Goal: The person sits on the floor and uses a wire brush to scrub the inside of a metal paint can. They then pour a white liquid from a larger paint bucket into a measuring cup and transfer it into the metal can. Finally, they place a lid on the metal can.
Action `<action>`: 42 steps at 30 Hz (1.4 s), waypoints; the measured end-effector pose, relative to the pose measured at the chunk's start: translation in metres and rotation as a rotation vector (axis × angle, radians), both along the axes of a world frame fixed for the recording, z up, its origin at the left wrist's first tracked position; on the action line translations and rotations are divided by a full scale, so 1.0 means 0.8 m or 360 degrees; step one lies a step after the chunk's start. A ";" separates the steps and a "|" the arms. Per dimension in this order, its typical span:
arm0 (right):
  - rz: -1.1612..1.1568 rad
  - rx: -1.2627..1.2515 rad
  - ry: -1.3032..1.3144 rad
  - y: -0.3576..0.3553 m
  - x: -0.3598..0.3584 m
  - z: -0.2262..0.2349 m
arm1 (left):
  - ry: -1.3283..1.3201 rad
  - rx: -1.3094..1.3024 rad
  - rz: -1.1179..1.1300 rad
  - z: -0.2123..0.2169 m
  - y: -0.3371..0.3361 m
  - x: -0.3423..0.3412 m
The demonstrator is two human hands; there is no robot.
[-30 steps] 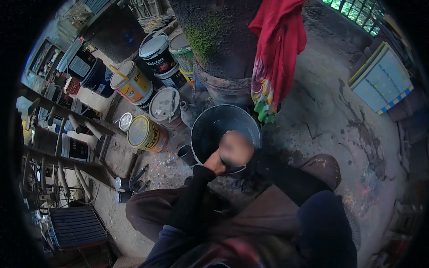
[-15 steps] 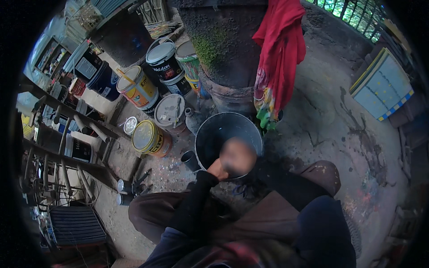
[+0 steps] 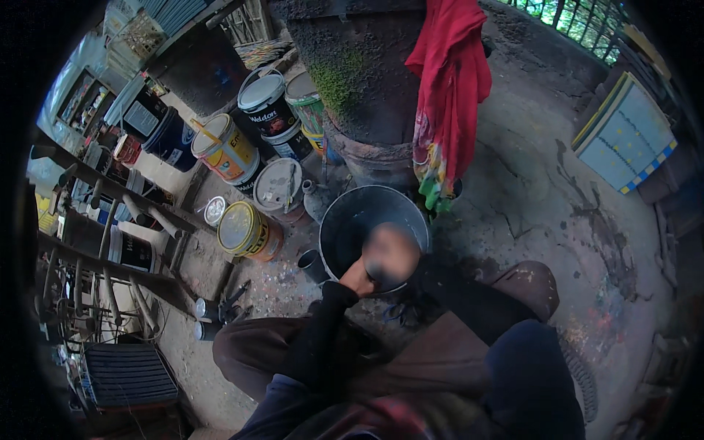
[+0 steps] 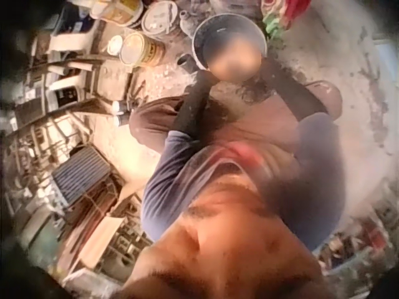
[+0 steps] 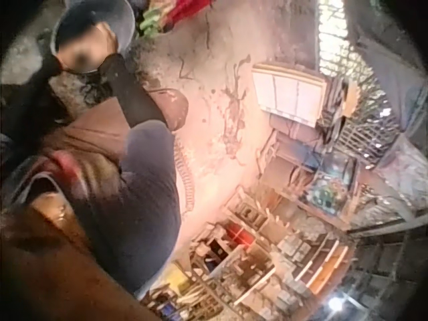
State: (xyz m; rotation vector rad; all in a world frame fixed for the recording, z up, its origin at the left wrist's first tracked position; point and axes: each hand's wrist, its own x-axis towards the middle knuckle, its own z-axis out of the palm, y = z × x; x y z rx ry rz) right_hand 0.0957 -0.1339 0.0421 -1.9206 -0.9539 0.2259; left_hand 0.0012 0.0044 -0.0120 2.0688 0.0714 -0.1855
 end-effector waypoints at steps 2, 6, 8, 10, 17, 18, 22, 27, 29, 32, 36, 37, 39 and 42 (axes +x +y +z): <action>0.0104 0.0014 -0.0295 0.001 -0.023 0.016 | -0.0409 0.0135 -0.0107 -0.019 0.005 0.006; 0.0050 0.0045 -0.0097 0.007 0.000 0.000 | -0.0163 -0.0104 0.0040 -0.011 0.002 0.004; -0.0063 0.0004 0.0242 0.009 0.012 -0.004 | -0.0003 -0.0101 0.0098 0.008 -0.004 0.003; -0.0060 0.0057 0.0102 0.003 0.007 -0.004 | -0.0052 -0.0102 0.0054 0.007 -0.003 0.003; 0.0110 0.0118 -0.0336 0.009 -0.020 0.008 | -0.0295 -0.0097 -0.0026 -0.025 0.006 0.007; 0.0068 0.0132 -0.0204 0.009 -0.011 0.004 | -0.0197 -0.0119 0.0009 -0.014 0.003 0.007; -0.0004 0.0003 0.0690 -0.001 0.034 -0.030 | -0.0128 -0.0084 0.0113 0.009 -0.006 -0.002; 0.0065 0.0143 -0.0047 0.007 -0.005 0.010 | -0.0291 -0.0122 0.0075 0.003 0.000 -0.004; 0.0186 0.0116 -0.0388 0.007 -0.024 0.028 | -0.0391 -0.0159 0.0038 -0.006 0.001 -0.005; -0.0043 0.0136 0.0039 0.012 -0.004 0.001 | -0.0271 -0.0225 0.0129 -0.003 0.000 -0.005; -0.0187 0.0024 0.0696 0.004 0.026 -0.024 | -0.0238 -0.0229 0.0146 0.024 -0.005 -0.002; -0.0186 0.0051 0.0574 0.002 0.026 -0.029 | -0.0224 -0.0261 0.0147 0.026 -0.006 -0.001; -0.0056 0.0102 0.0150 0.007 0.006 0.002 | -0.0267 -0.0238 0.0151 0.011 -0.001 -0.004; 0.0113 0.0132 -0.0257 0.013 -0.023 0.027 | -0.0578 0.0083 -0.0083 -0.008 0.008 0.001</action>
